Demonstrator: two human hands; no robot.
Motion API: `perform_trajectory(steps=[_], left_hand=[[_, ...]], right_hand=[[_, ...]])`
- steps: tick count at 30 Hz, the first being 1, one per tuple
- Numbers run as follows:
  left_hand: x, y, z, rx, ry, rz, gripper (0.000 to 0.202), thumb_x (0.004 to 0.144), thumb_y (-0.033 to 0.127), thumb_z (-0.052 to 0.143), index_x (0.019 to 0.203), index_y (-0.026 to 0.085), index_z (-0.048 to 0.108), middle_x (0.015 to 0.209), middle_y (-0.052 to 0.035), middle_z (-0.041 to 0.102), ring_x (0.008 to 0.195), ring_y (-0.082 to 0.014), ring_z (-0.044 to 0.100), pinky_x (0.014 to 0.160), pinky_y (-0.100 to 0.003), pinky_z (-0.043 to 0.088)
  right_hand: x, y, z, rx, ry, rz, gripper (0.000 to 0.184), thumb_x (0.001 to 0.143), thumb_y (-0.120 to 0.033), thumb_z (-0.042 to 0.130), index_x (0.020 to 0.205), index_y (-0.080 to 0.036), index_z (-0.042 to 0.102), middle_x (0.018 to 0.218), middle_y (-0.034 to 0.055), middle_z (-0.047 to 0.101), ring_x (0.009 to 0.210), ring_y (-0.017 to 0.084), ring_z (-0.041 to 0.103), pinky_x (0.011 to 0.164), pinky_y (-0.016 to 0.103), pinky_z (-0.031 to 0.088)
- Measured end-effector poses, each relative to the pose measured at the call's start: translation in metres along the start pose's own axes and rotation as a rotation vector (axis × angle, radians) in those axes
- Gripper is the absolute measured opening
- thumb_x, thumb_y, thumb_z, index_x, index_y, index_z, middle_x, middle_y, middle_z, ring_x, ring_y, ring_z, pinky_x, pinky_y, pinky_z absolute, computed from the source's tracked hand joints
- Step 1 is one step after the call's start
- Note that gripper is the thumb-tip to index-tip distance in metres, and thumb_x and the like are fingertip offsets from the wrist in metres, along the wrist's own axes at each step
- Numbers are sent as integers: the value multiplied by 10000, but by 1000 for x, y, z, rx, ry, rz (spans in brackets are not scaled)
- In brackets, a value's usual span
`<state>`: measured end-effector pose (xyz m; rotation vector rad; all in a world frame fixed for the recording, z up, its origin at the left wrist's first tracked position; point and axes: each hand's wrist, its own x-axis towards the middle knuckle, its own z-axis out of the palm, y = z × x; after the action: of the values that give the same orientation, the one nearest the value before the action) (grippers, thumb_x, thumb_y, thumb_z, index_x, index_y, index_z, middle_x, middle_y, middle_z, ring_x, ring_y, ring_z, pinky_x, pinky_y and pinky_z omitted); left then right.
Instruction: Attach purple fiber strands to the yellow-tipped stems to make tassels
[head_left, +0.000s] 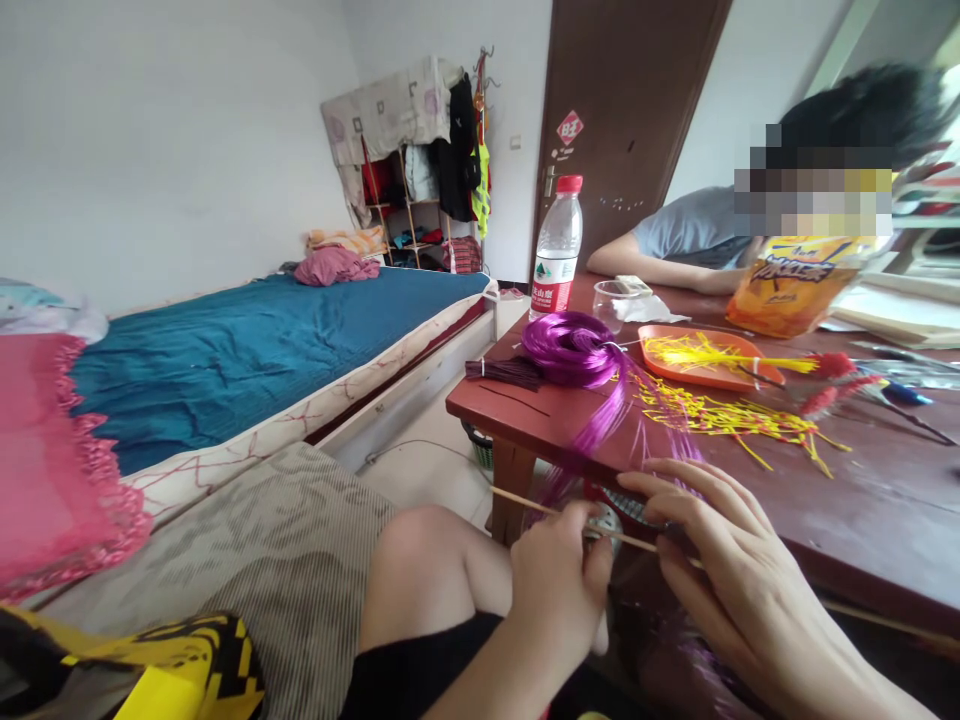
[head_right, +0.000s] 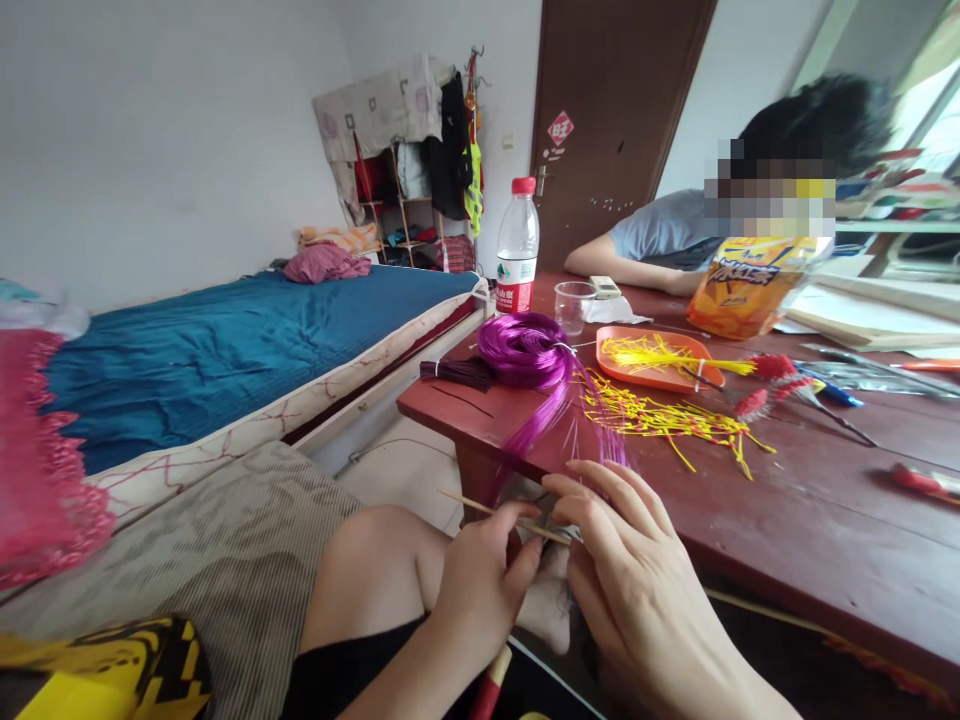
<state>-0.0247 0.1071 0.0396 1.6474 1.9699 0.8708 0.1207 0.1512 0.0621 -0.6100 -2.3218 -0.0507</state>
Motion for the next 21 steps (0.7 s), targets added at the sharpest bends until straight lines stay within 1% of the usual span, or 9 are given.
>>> perform_trajectory(steps=[3, 6, 8, 10, 13, 15, 18, 20, 21], left_hand=[[2, 0, 2, 8, 27, -13, 252, 797, 266, 470, 1008, 246, 607, 841, -50, 715, 777, -253, 653, 628, -294, 423], [5, 2, 1, 78, 64, -34, 224, 815, 289, 446, 962, 224, 602, 785, -61, 710, 745, -266, 654, 610, -301, 406], [6, 2, -1, 123, 83, -50, 225, 826, 296, 427, 954, 212, 592, 746, -66, 706, 722, -268, 655, 592, -297, 392], [6, 2, -1, 159, 90, -60, 254, 833, 286, 407, 999, 202, 581, 737, -74, 705, 710, -268, 655, 575, -293, 379], [6, 0, 1, 186, 61, -50, 328, 820, 259, 413, 1104, 191, 561, 778, -102, 707, 735, -281, 650, 581, -300, 372], [7, -1, 4, 154, 42, -34, 338, 797, 254, 448, 1104, 195, 576, 765, -105, 701, 740, -288, 641, 587, -302, 365], [8, 0, 6, 89, 50, -20, 239, 796, 254, 457, 936, 199, 642, 718, -93, 681, 700, -269, 621, 582, -296, 347], [6, 4, 1, 75, 69, -3, 240, 829, 266, 416, 804, 190, 643, 703, -81, 660, 676, -230, 596, 585, -284, 340], [5, 6, -3, 10, 75, 8, 263, 843, 278, 401, 750, 183, 628, 683, -69, 640, 655, -203, 575, 581, -272, 337]], right_hand=[[-9, -11, -3, 60, 71, 101, 139, 829, -108, 393, 906, -194, 469, 1081, 107, 591, 1067, 234, 474, 819, 359, 417], [-13, -21, 2, 17, 22, 89, 190, 818, -82, 375, 905, -211, 484, 1084, 82, 619, 949, 205, 541, 741, 317, 451], [-12, -24, 10, -51, -51, 55, 245, 803, -64, 343, 934, -197, 501, 1063, 91, 649, 840, 202, 590, 674, 311, 475], [-11, -24, 18, -156, -92, 46, 271, 781, -55, 330, 950, -159, 515, 991, 123, 680, 738, 211, 625, 595, 313, 494], [-13, -21, 26, -306, -64, 66, 264, 757, -50, 334, 926, -126, 522, 858, 139, 702, 654, 221, 652, 529, 308, 502], [-17, -19, 27, -350, -31, 89, 270, 747, -49, 332, 928, -119, 520, 819, 136, 703, 625, 220, 659, 518, 309, 507], [-26, -18, 23, -338, -42, 166, 271, 742, -53, 329, 917, -134, 520, 802, 123, 699, 582, 228, 653, 503, 331, 505], [-32, -20, 19, -206, -74, 251, 276, 753, -66, 331, 935, -151, 519, 850, 117, 690, 593, 223, 651, 515, 325, 500], [-34, -23, 17, -78, -91, 311, 271, 769, -82, 335, 952, -161, 517, 883, 110, 680, 621, 214, 651, 543, 314, 499]])
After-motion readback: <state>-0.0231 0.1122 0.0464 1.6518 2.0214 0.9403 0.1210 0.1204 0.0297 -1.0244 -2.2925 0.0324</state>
